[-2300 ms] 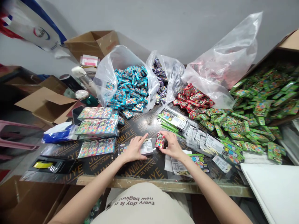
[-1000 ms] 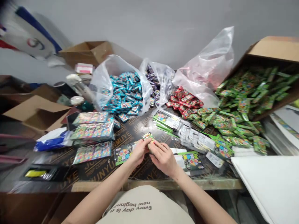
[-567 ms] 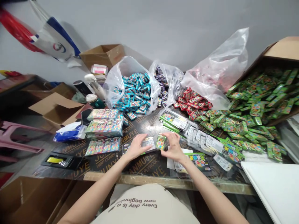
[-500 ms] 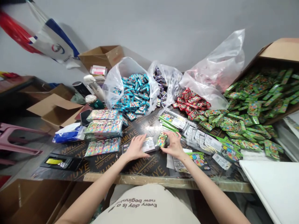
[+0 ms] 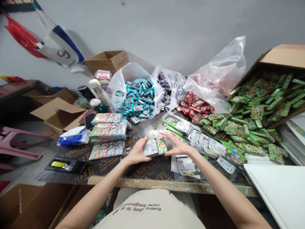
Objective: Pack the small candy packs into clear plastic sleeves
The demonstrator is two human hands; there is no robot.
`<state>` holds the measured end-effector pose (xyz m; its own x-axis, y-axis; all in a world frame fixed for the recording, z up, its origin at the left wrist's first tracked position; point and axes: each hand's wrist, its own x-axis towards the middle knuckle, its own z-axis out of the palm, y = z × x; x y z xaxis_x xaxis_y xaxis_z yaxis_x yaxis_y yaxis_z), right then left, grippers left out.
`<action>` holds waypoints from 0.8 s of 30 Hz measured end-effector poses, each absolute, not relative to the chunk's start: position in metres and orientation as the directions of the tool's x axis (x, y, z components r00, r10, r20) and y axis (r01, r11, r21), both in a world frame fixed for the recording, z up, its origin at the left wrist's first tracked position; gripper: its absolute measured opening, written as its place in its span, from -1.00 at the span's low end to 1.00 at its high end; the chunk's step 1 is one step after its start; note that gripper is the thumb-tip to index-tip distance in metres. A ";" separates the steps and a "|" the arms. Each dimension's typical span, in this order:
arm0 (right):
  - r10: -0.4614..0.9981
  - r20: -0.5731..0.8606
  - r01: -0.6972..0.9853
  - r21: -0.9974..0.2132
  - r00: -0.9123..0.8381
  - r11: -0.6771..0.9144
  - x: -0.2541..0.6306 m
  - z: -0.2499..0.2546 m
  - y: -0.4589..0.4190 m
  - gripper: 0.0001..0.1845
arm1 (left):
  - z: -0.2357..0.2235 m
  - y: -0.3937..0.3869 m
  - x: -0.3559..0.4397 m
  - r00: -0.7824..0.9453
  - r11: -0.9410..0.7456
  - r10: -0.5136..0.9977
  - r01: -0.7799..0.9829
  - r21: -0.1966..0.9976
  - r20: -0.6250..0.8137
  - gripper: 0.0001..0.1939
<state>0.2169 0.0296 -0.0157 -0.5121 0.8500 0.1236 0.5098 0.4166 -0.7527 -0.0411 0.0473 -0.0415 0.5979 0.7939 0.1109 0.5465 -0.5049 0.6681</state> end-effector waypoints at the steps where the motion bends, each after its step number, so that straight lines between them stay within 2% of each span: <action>1: 0.849 0.125 0.559 -0.703 -0.513 0.441 0.217 -0.009 0.031 -0.03 | -0.037 0.046 -0.041 0.591 -0.509 0.798 0.554 0.659 0.119 0.14; 4: 0.829 0.115 0.584 -0.657 -0.547 0.476 0.215 0.005 0.033 0.00 | -0.028 0.041 -0.038 0.603 -0.520 0.787 0.535 0.666 0.130 0.15; 7: 0.833 0.127 0.473 -0.773 -0.538 0.423 0.210 0.009 0.032 0.07 | -0.024 0.036 -0.034 0.571 -0.487 0.806 0.490 0.723 0.157 0.11; 9: 0.915 0.178 0.346 -0.886 -0.361 0.309 0.200 0.007 0.032 0.00 | -0.024 0.035 -0.030 0.428 -0.388 0.886 0.479 0.788 0.176 0.08; 11: 0.985 0.147 0.118 -0.980 -0.094 0.158 0.184 0.001 0.031 -0.17 | -0.026 0.034 -0.023 0.210 -0.248 0.963 0.430 0.868 0.171 0.06; 13: 0.993 0.005 -0.152 -0.988 0.116 0.023 0.162 -0.005 0.030 -0.32 | -0.030 0.032 -0.014 0.041 -0.124 0.992 0.283 0.951 0.117 -0.06; 15: 0.955 -0.138 -0.349 -0.936 0.261 -0.040 0.140 -0.011 0.029 -0.39 | -0.035 0.028 -0.002 0.006 -0.032 0.999 0.048 0.998 0.032 -0.33; 17: 0.901 -0.225 -0.437 -0.899 0.371 -0.045 0.124 -0.015 0.029 -0.44 | -0.039 0.021 0.010 0.025 0.053 0.998 -0.193 0.980 -0.049 -0.53; 19: 0.872 -0.267 -0.458 -0.887 0.410 -0.056 0.117 -0.016 0.029 -0.49 | -0.039 0.016 0.019 0.009 0.132 0.990 -0.380 0.915 -0.139 -0.56; 21: 0.877 -0.272 -0.453 -0.889 0.397 -0.070 0.116 -0.015 0.027 -0.52 | -0.037 0.014 0.024 -0.012 0.206 0.969 -0.504 0.839 -0.246 -0.55; 24: 0.900 -0.253 -0.483 -0.874 0.355 -0.055 0.122 -0.012 0.022 -0.53 | -0.033 0.018 0.025 0.007 0.283 0.938 -0.590 0.756 -0.345 -0.59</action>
